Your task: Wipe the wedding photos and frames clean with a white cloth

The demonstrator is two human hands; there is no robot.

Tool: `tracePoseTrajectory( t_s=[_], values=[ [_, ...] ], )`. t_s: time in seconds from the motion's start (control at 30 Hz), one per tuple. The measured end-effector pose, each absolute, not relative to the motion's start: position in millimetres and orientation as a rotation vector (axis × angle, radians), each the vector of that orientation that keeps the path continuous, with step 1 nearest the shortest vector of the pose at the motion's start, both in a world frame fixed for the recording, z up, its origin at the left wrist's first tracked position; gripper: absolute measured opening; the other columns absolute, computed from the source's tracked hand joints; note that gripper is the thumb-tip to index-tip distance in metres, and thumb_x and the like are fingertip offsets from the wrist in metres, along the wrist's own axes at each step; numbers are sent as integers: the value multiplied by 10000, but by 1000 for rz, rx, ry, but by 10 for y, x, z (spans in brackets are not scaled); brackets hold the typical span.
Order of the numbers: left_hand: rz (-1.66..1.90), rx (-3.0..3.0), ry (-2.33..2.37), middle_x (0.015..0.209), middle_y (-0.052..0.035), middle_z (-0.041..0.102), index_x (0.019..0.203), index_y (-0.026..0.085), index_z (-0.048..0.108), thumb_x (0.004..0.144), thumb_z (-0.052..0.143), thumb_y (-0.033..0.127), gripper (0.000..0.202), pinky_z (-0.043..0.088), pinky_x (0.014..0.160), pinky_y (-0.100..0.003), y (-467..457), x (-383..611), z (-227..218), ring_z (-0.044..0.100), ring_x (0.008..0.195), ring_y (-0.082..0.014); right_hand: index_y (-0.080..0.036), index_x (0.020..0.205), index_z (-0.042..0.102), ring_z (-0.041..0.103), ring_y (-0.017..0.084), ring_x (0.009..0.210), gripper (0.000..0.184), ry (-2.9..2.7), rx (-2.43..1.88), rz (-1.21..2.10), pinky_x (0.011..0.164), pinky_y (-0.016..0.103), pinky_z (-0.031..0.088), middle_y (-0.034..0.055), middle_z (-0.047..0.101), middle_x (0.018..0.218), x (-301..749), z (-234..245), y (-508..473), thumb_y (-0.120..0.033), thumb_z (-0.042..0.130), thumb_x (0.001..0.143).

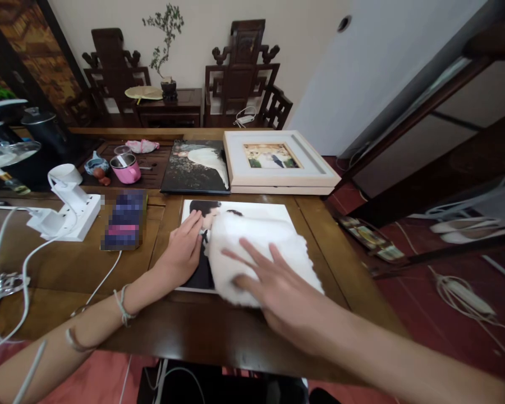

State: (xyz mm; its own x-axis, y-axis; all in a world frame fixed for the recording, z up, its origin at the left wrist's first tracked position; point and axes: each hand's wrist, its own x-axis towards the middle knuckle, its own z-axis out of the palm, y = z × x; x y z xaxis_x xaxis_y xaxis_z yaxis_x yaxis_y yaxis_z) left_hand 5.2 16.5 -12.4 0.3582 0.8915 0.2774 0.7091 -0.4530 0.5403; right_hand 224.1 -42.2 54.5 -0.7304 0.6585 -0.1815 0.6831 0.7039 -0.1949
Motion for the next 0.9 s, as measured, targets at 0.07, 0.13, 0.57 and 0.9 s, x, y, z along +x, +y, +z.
tracePoseTrajectory(
  t_s=[0.07,0.13,0.57,0.9],
  values=[
    [857,2249,1407,1473,-185,430,1374,109,450,971,325,251,445,297,1144,-504,160,53,-88,345,1407,-269,-156,1325,526,107,441,1424,750,2767,1201,-259,1017,759,254,112,251,1567,2131,547,-155,84,421,622],
    [1011,2172,1407,1474,-185,427,1376,96,453,983,329,307,463,284,1159,-462,153,49,-25,361,1399,-255,-156,1366,487,117,454,1419,721,2768,1221,-200,1011,760,260,107,232,1575,2007,559,28,66,432,682],
    [1123,2182,1400,1464,-135,456,1391,144,443,1002,290,352,467,300,1160,-434,92,68,95,397,1377,-219,-203,997,664,149,397,1427,444,3067,731,-569,1069,728,197,69,371,1524,2379,522,-666,45,490,673],
    [801,2410,1352,1409,-137,516,1277,184,551,936,431,218,364,394,1071,-501,76,98,-21,427,1353,-292,-140,1226,499,577,301,1122,588,2906,1432,-590,1009,548,387,143,663,1072,2267,641,87,44,351,688]
  ],
)
